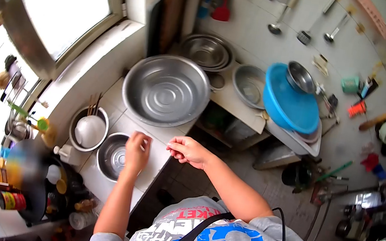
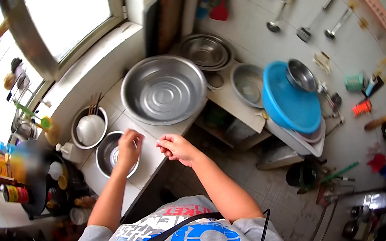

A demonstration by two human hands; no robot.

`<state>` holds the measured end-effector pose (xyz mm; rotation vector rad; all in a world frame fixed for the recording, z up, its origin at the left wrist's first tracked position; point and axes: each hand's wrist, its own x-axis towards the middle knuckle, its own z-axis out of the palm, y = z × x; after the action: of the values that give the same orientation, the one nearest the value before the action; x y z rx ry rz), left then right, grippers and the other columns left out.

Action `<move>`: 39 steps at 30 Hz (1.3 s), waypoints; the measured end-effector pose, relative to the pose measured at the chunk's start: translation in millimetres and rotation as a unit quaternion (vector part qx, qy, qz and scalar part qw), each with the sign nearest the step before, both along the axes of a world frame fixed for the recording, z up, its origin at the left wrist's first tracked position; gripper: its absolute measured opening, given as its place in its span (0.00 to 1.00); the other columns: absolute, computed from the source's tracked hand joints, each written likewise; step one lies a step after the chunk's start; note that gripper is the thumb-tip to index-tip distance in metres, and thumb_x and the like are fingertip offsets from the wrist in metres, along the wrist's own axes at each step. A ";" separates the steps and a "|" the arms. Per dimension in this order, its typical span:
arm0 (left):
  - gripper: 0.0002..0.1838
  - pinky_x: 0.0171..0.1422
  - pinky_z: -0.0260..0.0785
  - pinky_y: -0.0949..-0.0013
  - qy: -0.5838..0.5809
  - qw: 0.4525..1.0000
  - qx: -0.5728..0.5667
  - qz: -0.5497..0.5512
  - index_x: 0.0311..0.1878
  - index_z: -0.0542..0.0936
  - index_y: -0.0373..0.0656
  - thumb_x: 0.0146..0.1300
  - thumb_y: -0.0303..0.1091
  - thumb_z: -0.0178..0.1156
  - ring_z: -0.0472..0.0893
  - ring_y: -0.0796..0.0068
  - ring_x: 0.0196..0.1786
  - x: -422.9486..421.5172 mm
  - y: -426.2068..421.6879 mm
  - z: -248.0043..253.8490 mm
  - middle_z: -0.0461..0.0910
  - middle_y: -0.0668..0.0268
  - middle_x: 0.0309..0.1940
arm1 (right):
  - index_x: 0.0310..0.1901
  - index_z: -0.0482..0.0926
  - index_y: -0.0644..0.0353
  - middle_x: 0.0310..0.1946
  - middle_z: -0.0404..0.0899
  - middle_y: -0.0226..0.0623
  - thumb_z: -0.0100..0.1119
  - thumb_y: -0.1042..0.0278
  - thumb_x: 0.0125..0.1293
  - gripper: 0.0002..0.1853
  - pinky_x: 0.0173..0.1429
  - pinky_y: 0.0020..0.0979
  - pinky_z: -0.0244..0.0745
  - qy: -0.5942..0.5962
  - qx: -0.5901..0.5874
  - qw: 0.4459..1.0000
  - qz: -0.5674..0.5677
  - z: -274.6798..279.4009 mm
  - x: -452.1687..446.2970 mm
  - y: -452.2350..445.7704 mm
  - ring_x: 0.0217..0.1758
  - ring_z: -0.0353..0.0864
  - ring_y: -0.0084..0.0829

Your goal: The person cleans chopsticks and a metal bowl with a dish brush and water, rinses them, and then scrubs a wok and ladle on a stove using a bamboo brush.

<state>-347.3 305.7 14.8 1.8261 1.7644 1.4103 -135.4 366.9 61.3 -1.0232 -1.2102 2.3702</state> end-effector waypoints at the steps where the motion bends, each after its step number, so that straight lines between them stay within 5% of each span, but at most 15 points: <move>1: 0.05 0.31 0.69 0.62 -0.016 0.998 -0.028 -0.052 0.32 0.78 0.37 0.57 0.23 0.66 0.76 0.60 0.25 33.1 -3.2 -8.7 0.75 0.58 0.29 | 0.39 0.77 0.60 0.27 0.71 0.24 0.56 0.63 0.73 0.09 0.25 0.16 0.56 -0.003 0.018 0.999 -0.038 -5.3 18.6 2.0 0.25 0.63 0.13; 7: 0.12 0.27 0.66 0.64 -0.005 0.971 -0.098 -0.219 0.25 0.75 0.35 0.57 0.26 0.69 0.73 0.63 0.21 192.6 -6.7 -1.6 0.73 0.59 0.21 | 0.26 0.68 0.50 0.21 0.65 0.19 0.62 0.66 0.68 0.14 0.24 0.20 0.55 0.025 0.060 0.952 -0.300 -7.0 168.8 1.5 0.22 0.60 0.13; 10: 0.12 0.28 0.67 0.63 0.028 0.953 -0.101 -0.285 0.24 0.75 0.35 0.58 0.28 0.67 0.74 0.61 0.22 263.3 -1.4 -1.9 0.73 0.58 0.22 | 0.21 0.71 0.55 0.23 0.71 0.28 0.59 0.63 0.70 0.18 0.24 0.21 0.55 0.059 0.059 0.916 -0.393 -4.5 258.2 -7.7 0.23 0.63 0.17; 14: 0.08 0.32 0.71 0.62 0.035 0.929 -0.146 -0.338 0.30 0.79 0.34 0.59 0.29 0.65 0.78 0.58 0.27 363.7 2.1 -9.8 0.77 0.56 0.27 | 0.18 0.72 0.57 0.42 0.83 0.45 0.47 0.55 0.73 0.25 0.30 0.24 0.61 0.069 0.052 0.907 -0.412 -8.0 375.7 -24.7 0.28 0.68 0.22; 20: 0.08 0.38 0.74 0.61 0.058 0.889 -0.194 -0.411 0.36 0.79 0.35 0.59 0.30 0.64 0.80 0.59 0.31 497.5 8.9 -3.4 0.79 0.54 0.32 | 0.31 0.79 0.61 0.48 0.83 0.45 0.40 0.58 0.68 0.19 0.33 0.25 0.62 0.003 0.083 0.901 -0.425 -2.1 519.4 -64.9 0.32 0.75 0.23; 21: 0.08 0.38 0.74 0.61 0.068 0.881 -0.198 -0.425 0.35 0.79 0.35 0.59 0.31 0.64 0.80 0.59 0.32 515.3 10.7 -2.5 0.79 0.54 0.32 | 0.45 0.78 0.61 0.51 0.82 0.42 0.42 0.62 0.63 0.18 0.34 0.25 0.64 0.003 0.082 0.909 -0.408 -4.2 542.9 -69.9 0.37 0.77 0.23; 25: 0.08 0.41 0.75 0.59 0.094 0.856 -0.199 -0.469 0.35 0.79 0.36 0.59 0.31 0.64 0.81 0.54 0.35 571.3 18.7 0.0 0.79 0.54 0.32 | 0.63 0.68 0.54 0.56 0.77 0.36 0.47 0.64 0.57 0.28 0.38 0.25 0.68 -0.014 0.078 0.860 -0.505 -5.0 602.4 -97.0 0.40 0.78 0.24; 30: 0.09 0.42 0.75 0.61 0.108 0.845 -0.215 -0.478 0.37 0.80 0.37 0.60 0.34 0.63 0.83 0.60 0.37 614.5 41.4 -11.5 0.79 0.55 0.35 | 0.57 0.74 0.55 0.47 0.83 0.35 0.49 0.55 0.72 0.18 0.38 0.23 0.68 -0.050 0.068 0.853 -0.515 -17.5 645.3 -113.0 0.38 0.78 0.23; 39: 0.09 0.45 0.75 0.57 0.049 0.868 -0.190 -0.456 0.36 0.79 0.39 0.60 0.35 0.62 0.82 0.53 0.39 649.3 88.1 -16.3 0.80 0.55 0.36 | 0.49 0.77 0.56 0.41 0.81 0.33 0.52 0.57 0.72 0.13 0.36 0.25 0.66 -0.122 0.042 0.850 -0.511 -12.3 675.2 -55.2 0.36 0.75 0.24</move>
<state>302.0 393.8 -1.5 2.0582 0.8468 0.5523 539.7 311.7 49.0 -1.4731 -0.5489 1.3613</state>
